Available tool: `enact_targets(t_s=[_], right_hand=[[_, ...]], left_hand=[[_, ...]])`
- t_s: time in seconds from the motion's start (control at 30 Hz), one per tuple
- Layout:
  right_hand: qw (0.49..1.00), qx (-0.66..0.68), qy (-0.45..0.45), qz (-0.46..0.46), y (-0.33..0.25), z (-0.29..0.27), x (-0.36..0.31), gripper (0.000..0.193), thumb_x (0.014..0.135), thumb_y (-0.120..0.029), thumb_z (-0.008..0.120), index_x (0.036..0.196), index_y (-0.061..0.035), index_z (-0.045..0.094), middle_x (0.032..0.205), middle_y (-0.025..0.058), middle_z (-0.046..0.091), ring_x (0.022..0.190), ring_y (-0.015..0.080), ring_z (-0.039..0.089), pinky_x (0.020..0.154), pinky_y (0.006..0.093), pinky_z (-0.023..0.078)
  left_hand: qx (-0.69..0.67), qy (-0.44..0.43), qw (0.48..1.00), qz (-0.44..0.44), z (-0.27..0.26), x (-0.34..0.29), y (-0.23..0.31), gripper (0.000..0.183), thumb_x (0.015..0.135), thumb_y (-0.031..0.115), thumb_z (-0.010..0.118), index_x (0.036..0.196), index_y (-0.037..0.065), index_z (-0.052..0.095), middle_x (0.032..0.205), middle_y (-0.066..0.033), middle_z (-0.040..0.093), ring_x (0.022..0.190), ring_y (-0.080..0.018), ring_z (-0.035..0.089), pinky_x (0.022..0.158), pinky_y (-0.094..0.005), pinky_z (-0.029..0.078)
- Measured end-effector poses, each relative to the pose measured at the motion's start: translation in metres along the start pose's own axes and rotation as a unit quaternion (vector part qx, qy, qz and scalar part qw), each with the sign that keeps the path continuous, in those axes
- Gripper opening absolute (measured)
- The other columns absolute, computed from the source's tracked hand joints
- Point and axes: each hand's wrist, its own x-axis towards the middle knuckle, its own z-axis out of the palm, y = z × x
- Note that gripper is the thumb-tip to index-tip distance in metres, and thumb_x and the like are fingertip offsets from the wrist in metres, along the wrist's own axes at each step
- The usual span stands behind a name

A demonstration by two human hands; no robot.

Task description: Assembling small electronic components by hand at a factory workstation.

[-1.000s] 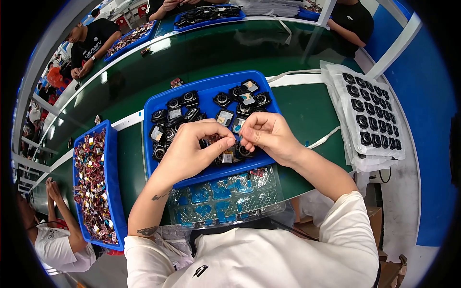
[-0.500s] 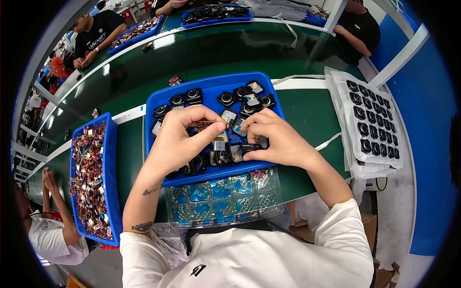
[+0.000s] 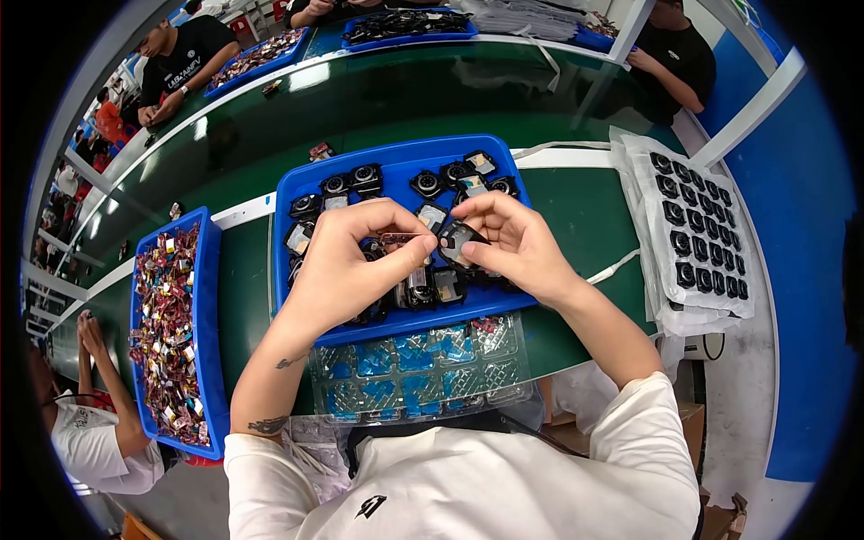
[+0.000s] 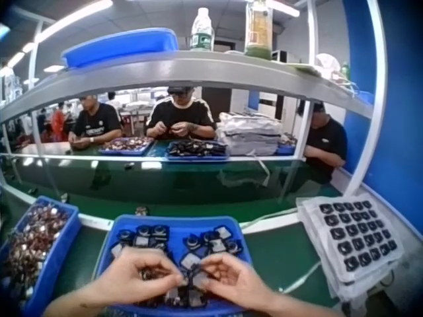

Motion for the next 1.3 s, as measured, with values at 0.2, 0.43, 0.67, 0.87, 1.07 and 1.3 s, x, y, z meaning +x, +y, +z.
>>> enact_targets(t_s=[0.2, 0.43, 0.67, 0.87, 1.07, 1.3], right_hand=[[1.000, 0.006, 0.001, 0.026, 0.004, 0.005, -0.003, 0.019, 0.088, -0.002, 0.060, 0.106, 0.0041, 0.061, 0.098, 0.0066, 0.061, 0.082, 0.0105, 0.061, 0.066, 0.0230, 0.055], [0.996, -0.035, -0.025, 0.074, 0.003, 0.010, -0.007, 0.030, 0.084, 0.001, 0.064, 0.113, 0.0043, 0.059, 0.098, 0.0090, 0.065, 0.080, 0.0095, 0.063, 0.060, 0.0197, 0.054], [0.997, -0.031, -0.035, 0.069, 0.005, 0.014, -0.009, 0.031, 0.085, 0.001, 0.062, 0.115, 0.0047, 0.059, 0.101, 0.0100, 0.064, 0.082, 0.0106, 0.063, 0.069, 0.0226, 0.055], [0.996, -0.032, -0.044, 0.070, 0.005, 0.013, -0.010, 0.032, 0.086, 0.001, 0.060, 0.117, 0.0046, 0.058, 0.102, 0.0105, 0.064, 0.083, 0.0115, 0.063, 0.070, 0.0231, 0.056], [0.998, -0.027, -0.034, 0.054, 0.007, 0.016, -0.011, 0.031, 0.089, 0.001, 0.057, 0.120, 0.0035, 0.058, 0.102, 0.0100, 0.064, 0.084, 0.0118, 0.063, 0.069, 0.0235, 0.055], [0.999, -0.035, -0.008, 0.035, 0.009, 0.018, -0.009, 0.028, 0.090, 0.000, 0.054, 0.117, 0.0007, 0.060, 0.103, 0.0107, 0.066, 0.089, 0.0125, 0.064, 0.065, 0.0231, 0.056]], left_hand=[[0.054, -0.003, 0.998, 0.019, 0.011, -0.001, 0.000, 0.012, 0.075, 0.008, 0.069, 0.077, -0.004, 0.067, 0.068, -0.0083, 0.063, 0.061, -0.0116, 0.058, 0.057, -0.0253, 0.046], [0.155, 0.022, 0.988, 0.012, 0.023, -0.004, -0.007, 0.013, 0.074, 0.009, 0.069, 0.075, -0.004, 0.068, 0.062, -0.0062, 0.060, 0.055, -0.0088, 0.052, 0.051, -0.0238, 0.039], [0.185, 0.029, 0.982, 0.012, 0.026, -0.005, -0.011, 0.014, 0.073, 0.009, 0.069, 0.074, -0.004, 0.068, 0.059, -0.0076, 0.060, 0.051, -0.0099, 0.053, 0.049, -0.0243, 0.040], [0.205, 0.029, 0.978, 0.002, 0.027, -0.004, -0.008, 0.013, 0.071, 0.010, 0.068, 0.073, -0.004, 0.068, 0.060, -0.0106, 0.061, 0.053, -0.0161, 0.058, 0.050, -0.0273, 0.045], [0.201, 0.038, 0.979, -0.002, 0.028, -0.004, -0.010, 0.014, 0.073, 0.010, 0.069, 0.073, -0.004, 0.068, 0.058, -0.0084, 0.059, 0.051, -0.0107, 0.054, 0.048, -0.0250, 0.040], [0.222, 0.064, 0.973, 0.002, 0.030, -0.008, -0.009, 0.013, 0.070, 0.011, 0.072, 0.075, 0.000, 0.070, 0.061, -0.0099, 0.062, 0.053, -0.0174, 0.058, 0.050, -0.0287, 0.045]])
